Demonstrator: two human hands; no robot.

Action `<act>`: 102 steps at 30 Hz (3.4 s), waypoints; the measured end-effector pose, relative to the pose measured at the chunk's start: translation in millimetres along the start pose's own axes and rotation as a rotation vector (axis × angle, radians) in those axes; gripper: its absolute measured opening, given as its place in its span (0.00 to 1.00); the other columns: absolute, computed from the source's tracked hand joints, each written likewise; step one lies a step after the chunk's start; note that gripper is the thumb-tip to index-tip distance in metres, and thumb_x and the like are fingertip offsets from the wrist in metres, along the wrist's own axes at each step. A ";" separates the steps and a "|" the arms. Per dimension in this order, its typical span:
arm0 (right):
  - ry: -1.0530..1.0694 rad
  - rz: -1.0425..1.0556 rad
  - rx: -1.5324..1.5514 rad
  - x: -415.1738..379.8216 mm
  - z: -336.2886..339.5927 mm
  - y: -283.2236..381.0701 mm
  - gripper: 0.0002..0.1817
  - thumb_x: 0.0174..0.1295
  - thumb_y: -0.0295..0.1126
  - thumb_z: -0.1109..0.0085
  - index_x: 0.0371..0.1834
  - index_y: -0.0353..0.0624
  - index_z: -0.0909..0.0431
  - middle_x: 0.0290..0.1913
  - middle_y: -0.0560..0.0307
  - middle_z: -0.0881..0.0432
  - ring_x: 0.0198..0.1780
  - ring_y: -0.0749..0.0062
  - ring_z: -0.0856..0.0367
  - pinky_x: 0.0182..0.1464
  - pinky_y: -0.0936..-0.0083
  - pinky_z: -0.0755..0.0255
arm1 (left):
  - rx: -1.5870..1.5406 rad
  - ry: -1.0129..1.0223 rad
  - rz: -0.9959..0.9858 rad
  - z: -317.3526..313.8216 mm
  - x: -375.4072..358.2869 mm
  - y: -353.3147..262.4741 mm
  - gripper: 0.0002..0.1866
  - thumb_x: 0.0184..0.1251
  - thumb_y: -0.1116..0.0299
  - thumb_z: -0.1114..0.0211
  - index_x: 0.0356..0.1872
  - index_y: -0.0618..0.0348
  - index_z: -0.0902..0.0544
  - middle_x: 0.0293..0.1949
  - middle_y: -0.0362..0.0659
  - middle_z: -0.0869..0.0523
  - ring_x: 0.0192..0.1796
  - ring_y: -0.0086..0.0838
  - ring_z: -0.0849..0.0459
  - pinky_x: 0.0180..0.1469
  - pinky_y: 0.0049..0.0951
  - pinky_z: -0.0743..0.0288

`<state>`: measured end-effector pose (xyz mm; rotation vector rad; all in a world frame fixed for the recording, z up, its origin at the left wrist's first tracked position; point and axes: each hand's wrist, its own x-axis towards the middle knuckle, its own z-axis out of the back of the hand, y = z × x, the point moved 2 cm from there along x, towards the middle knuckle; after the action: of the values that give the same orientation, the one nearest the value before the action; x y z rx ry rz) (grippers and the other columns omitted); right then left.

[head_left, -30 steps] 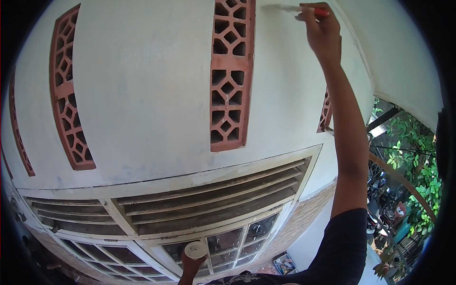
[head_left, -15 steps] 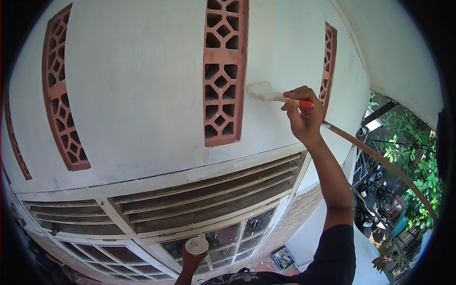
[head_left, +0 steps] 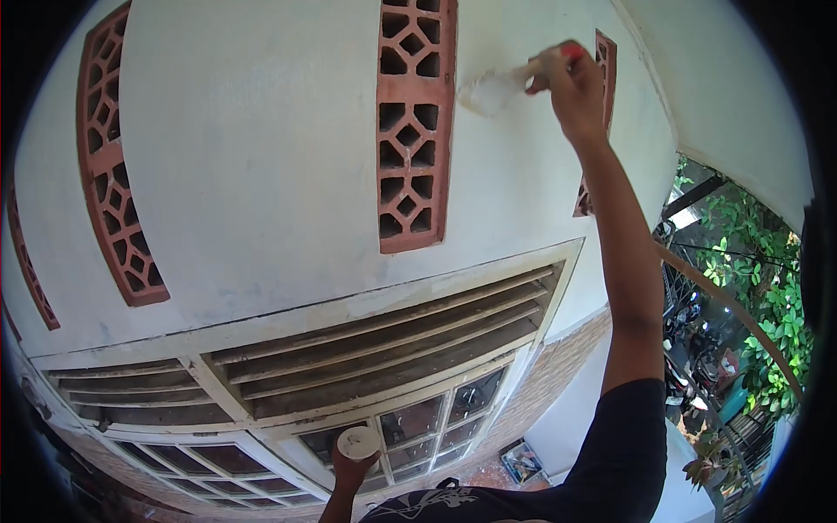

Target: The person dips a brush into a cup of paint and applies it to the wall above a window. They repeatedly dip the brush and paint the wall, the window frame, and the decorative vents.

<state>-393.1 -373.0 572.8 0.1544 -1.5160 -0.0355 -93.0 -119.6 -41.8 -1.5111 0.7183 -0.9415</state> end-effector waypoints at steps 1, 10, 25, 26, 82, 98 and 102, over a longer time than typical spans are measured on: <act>-0.029 0.046 -0.096 14.1 0.1 15.5 0.07 0.69 0.26 0.46 0.37 0.32 0.26 0.33 0.53 0.18 0.30 0.77 0.18 0.33 0.79 0.18 | 0.001 0.002 0.002 -0.8 -0.7 -4.9 0.39 0.39 0.69 0.15 0.54 0.63 0.28 0.47 0.47 0.17 0.50 0.32 0.17 0.55 0.34 0.22; -0.072 0.406 -0.203 14.5 -13.3 11.0 0.06 0.67 0.26 0.42 0.40 0.32 0.24 0.33 0.55 0.17 0.31 0.78 0.17 0.36 0.80 0.19 | -0.001 -0.005 0.035 2.6 -3.7 -11.7 0.38 0.39 0.71 0.16 0.55 0.62 0.28 0.47 0.47 0.16 0.50 0.33 0.16 0.55 0.34 0.22; 0.041 -0.004 -0.017 -182.1 -2.9 16.1 0.06 0.62 0.20 0.42 0.39 0.33 0.28 0.37 0.50 0.20 0.34 0.75 0.19 0.39 0.80 0.24 | 0.021 0.105 0.019 -10.4 4.0 -9.7 0.39 0.39 0.70 0.16 0.55 0.64 0.28 0.49 0.48 0.17 0.51 0.33 0.17 0.57 0.34 0.23; 0.040 -0.001 -0.015 -181.4 -1.7 19.9 0.06 0.62 0.20 0.42 0.39 0.33 0.28 0.37 0.50 0.20 0.34 0.75 0.19 0.39 0.80 0.24 | -0.002 0.101 0.012 -10.7 3.9 -11.8 0.39 0.39 0.70 0.16 0.55 0.63 0.28 0.49 0.48 0.17 0.51 0.33 0.17 0.57 0.34 0.23; 0.668 -0.604 -0.090 -56.9 -3.8 -8.2 0.15 0.67 0.38 0.37 0.44 0.36 0.25 0.36 0.58 0.18 0.31 0.77 0.17 0.38 0.77 0.16 | 0.043 0.046 0.053 10.0 -8.7 -5.1 0.38 0.39 0.70 0.16 0.55 0.63 0.28 0.47 0.47 0.17 0.50 0.33 0.17 0.55 0.34 0.22; 0.434 -0.052 -0.178 42.6 3.7 40.9 0.09 0.72 0.36 0.43 0.39 0.42 0.25 0.33 0.58 0.17 0.30 0.75 0.17 0.34 0.74 0.17 | 0.037 -0.028 0.059 7.8 -14.7 3.2 0.40 0.39 0.71 0.16 0.57 0.62 0.29 0.50 0.48 0.18 0.52 0.35 0.17 0.56 0.36 0.22; 0.388 0.216 -0.096 12.2 15.8 31.1 0.09 0.70 0.33 0.41 0.44 0.39 0.23 0.35 0.58 0.16 0.33 0.75 0.16 0.38 0.75 0.17 | 0.039 -0.036 0.055 -2.6 -16.0 -6.4 0.41 0.38 0.72 0.16 0.57 0.62 0.30 0.49 0.47 0.18 0.51 0.35 0.17 0.56 0.38 0.22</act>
<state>-410.4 -344.9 589.5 -0.0774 -1.1336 0.0903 -103.5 -106.2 -38.1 -1.4638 0.7084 -0.8807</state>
